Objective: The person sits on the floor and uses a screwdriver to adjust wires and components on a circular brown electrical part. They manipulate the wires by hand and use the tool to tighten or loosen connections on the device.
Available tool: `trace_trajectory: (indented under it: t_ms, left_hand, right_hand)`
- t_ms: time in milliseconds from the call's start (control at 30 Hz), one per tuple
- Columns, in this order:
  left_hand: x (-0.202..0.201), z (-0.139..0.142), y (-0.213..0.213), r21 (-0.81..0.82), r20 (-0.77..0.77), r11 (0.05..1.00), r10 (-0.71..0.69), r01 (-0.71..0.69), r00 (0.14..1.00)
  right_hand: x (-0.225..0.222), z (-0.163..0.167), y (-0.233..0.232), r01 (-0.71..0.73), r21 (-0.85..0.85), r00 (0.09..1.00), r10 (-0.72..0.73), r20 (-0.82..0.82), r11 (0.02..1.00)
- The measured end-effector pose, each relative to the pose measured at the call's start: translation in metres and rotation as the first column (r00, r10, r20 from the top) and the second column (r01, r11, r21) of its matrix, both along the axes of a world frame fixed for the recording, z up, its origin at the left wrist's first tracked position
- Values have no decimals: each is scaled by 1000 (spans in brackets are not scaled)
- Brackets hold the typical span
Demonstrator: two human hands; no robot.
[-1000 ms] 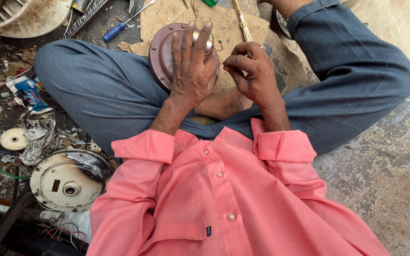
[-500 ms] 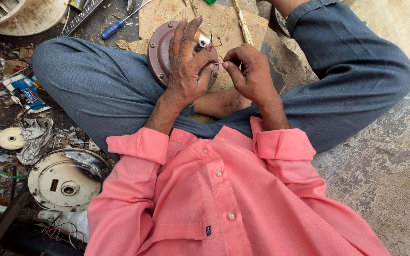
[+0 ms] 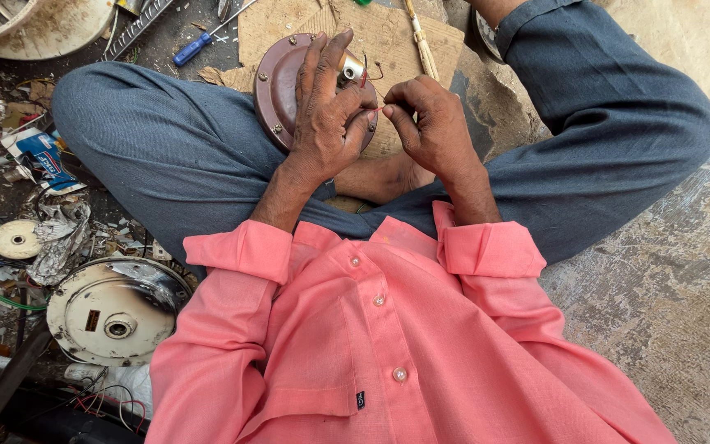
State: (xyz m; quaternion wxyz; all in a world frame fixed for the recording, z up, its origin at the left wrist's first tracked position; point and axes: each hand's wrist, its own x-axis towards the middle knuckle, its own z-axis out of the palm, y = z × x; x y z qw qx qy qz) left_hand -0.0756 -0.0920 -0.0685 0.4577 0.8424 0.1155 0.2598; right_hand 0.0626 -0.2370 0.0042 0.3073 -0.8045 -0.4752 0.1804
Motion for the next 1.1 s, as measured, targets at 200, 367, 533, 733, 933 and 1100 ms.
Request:
trace_trajectory:
  t_ms: [200, 367, 533, 733, 933, 1100]
  left_hand:
    - [3, -2, -5, -3, 7, 999, 34, -34, 999]
    - [3, -5, -4, -84, 29, 995, 51, -48, 998]
    - [5, -5, -4, -36, 16, 997, 73, -73, 997]
    - [3, -2, -7, 104, -11, 991, 81, -79, 997]
    - [2, -2, -7, 102, -3, 994, 45, -45, 999]
    - [3, -7, -4, -4, 44, 999, 35, -34, 998]
  right_hand:
    - [4, -14, -8, 133, 19, 977, -127, -174, 991]
    - [14, -27, -14, 298, -55, 818, -284, -500, 953]
    - [20, -23, -19, 289, -168, 881, -330, -338, 943]
    - [14, 0, -14, -8, -112, 970, -20, -244, 994]
    - [4, 20, -2, -89, 101, 991, 78, 109, 991]
    - [2, 21, 1, -34, 76, 998, 30, 47, 997]
